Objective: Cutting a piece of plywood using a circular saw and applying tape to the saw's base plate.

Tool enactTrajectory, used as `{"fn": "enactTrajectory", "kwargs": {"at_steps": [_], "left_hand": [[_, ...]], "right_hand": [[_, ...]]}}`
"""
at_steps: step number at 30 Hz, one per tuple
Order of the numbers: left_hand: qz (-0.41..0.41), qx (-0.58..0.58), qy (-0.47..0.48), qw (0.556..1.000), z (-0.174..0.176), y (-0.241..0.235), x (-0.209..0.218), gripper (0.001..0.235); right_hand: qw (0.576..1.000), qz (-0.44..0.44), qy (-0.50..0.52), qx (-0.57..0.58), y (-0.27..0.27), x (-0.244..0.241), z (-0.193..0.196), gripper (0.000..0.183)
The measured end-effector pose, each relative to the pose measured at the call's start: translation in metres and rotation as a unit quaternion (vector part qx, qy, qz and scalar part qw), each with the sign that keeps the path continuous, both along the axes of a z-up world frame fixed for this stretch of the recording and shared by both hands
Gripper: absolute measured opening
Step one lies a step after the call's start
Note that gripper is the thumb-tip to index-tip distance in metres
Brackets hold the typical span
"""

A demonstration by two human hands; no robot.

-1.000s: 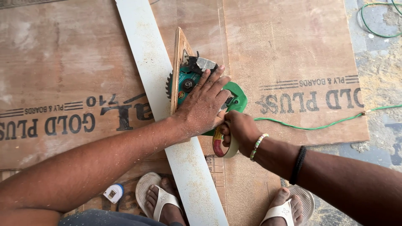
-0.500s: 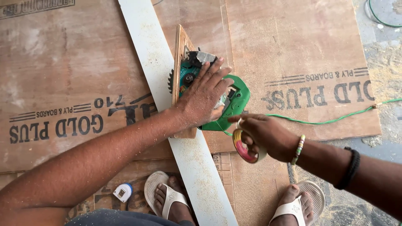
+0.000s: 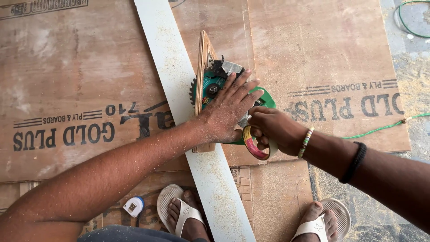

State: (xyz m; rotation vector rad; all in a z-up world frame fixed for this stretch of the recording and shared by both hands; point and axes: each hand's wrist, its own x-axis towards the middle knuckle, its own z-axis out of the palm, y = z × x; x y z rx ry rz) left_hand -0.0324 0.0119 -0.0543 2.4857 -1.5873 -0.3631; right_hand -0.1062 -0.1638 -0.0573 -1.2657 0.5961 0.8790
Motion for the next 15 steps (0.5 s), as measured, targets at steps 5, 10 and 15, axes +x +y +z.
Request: {"fn": "enactTrajectory", "kwargs": {"at_steps": [5,10,15], "left_hand": [[-0.002,-0.063,0.040,0.997,-0.005,0.003,0.003,0.119],[-0.019,-0.140,0.095,0.985,-0.015,0.010,0.012,0.112],[-0.034,-0.100,0.102,0.989,-0.006,0.005,0.015,0.118]], "right_hand": [[1.000,0.009,-0.020,-0.011,-0.009,0.007,-0.004,0.016],[0.999,-0.016,-0.025,-0.031,-0.020,0.009,-0.008,0.021],[0.995,0.091,-0.017,-0.046,-0.009,0.007,0.001,0.032]]}}
